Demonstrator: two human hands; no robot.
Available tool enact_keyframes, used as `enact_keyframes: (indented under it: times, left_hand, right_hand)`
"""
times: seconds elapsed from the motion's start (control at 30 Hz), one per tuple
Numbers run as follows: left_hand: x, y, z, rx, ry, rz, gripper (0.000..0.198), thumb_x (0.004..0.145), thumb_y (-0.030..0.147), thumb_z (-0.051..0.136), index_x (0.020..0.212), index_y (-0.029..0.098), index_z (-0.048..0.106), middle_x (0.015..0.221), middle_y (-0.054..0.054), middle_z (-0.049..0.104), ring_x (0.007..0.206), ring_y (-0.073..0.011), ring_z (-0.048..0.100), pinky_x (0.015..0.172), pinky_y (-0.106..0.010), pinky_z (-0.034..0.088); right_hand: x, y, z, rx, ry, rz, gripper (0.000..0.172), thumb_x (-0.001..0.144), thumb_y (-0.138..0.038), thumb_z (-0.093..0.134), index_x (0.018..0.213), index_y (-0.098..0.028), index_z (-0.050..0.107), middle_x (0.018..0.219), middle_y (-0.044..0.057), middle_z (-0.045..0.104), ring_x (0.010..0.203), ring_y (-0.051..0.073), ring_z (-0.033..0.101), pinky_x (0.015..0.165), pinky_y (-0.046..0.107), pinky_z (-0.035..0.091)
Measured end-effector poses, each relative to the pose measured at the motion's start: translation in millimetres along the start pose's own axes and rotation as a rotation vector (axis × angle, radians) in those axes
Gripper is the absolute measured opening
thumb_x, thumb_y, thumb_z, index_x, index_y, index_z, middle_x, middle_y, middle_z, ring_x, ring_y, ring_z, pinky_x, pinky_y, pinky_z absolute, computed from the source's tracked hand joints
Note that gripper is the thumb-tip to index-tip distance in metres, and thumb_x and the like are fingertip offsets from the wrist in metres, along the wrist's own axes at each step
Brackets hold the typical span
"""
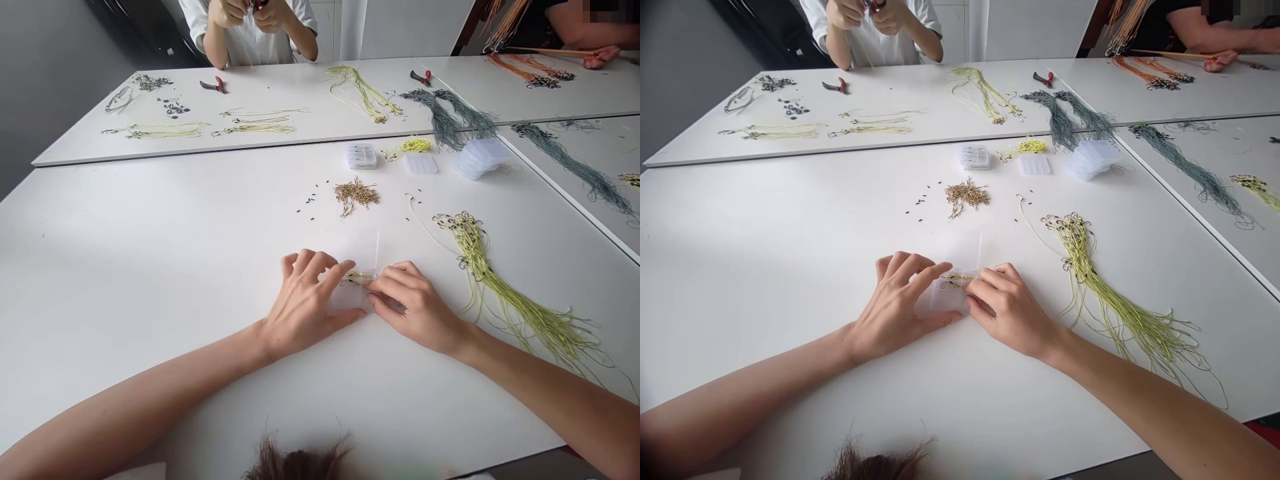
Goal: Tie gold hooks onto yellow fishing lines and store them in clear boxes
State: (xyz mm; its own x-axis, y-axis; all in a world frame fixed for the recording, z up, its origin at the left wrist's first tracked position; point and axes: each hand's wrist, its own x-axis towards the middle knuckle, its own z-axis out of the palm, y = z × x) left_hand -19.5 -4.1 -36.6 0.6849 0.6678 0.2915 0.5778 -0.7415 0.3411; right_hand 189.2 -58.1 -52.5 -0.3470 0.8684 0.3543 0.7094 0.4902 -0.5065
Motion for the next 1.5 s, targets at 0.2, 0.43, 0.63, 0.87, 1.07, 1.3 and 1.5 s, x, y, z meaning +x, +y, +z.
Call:
enact_keyframes:
  times: [0.2,0.43,0.63,0.87,1.07,1.3,1.5]
  left_hand:
    - [2.2,-3.1,-2.2,-0.055,-0.019,0.008,0.056,0.078,0.048,0.069,0.126,0.023,0.054,0.110,-0.010,0.057,0.097,-0.0246,0.045,0.089,-0.045,0.030]
    - [1.9,-3.4,-1.8,-0.081,-0.079,0.086,0.037,0.084,0.041,0.064,0.119,0.029,0.063,0.111,-0.009,0.054,0.098,-0.0242,0.044,0.091,-0.045,0.031]
    - [1.0,-3.9,-0.7,-0.048,-0.089,0.166,0.032,0.089,0.039,0.059,0.119,0.029,0.065,0.109,-0.010,0.055,0.100,-0.0252,0.044,0.090,-0.045,0.033]
    - [-1.6,-3.7,1.4,-0.008,-0.075,0.210,0.029,0.091,0.038,0.056,0.115,0.025,0.066,0.110,-0.011,0.056,0.100,-0.0254,0.046,0.090,-0.045,0.033]
    - [-1.6,-3.3,0.2,0.068,-0.069,0.245,0.029,0.094,0.039,0.052,0.114,0.023,0.065,0.112,-0.013,0.057,0.100,-0.0253,0.046,0.089,-0.047,0.031]
    - [-1.1,-4.1,1.3,0.105,-0.051,0.277,0.028,0.095,0.040,0.051,0.112,0.022,0.064,0.108,-0.011,0.060,0.098,-0.0238,0.047,0.089,-0.047,0.029]
    - [-1.0,-5.0,3.0,0.122,-0.018,0.298,0.028,0.095,0.041,0.051,0.109,0.021,0.065,0.105,-0.010,0.062,0.095,-0.0222,0.050,0.088,-0.047,0.029]
  right_hand:
    - [-1.2,2.0,-1.3,0.003,0.006,-0.001,0.014,0.090,-0.011,0.053,0.095,-0.021,0.061,0.075,0.001,0.060,0.073,0.018,0.053,0.080,0.036,0.041]
    - [-1.5,1.5,-2.6,0.026,-0.003,0.005,0.013,0.090,-0.011,0.053,0.092,-0.021,0.061,0.072,0.000,0.057,0.070,0.016,0.051,0.079,0.035,0.041]
    - [-2.7,2.3,-1.4,0.044,0.008,0.012,0.015,0.090,-0.012,0.053,0.094,-0.022,0.063,0.071,0.001,0.057,0.070,0.017,0.051,0.078,0.035,0.042]
    - [-4.6,1.5,1.2,0.041,0.012,0.021,0.017,0.091,-0.012,0.053,0.097,-0.023,0.065,0.072,0.001,0.057,0.070,0.017,0.051,0.080,0.035,0.042]
    - [-3.7,0.7,2.5,0.001,0.013,-0.001,0.017,0.090,-0.011,0.053,0.095,-0.022,0.065,0.071,0.001,0.056,0.071,0.016,0.050,0.080,0.034,0.041]
    - [-5.5,1.2,3.2,-0.047,0.014,-0.029,0.017,0.090,-0.009,0.052,0.093,-0.020,0.065,0.071,0.001,0.057,0.071,0.016,0.051,0.079,0.034,0.041]
    - [-6.1,1.0,3.2,-0.107,0.017,-0.048,0.017,0.089,-0.008,0.053,0.083,-0.019,0.065,0.067,0.000,0.054,0.066,0.015,0.049,0.078,0.033,0.041]
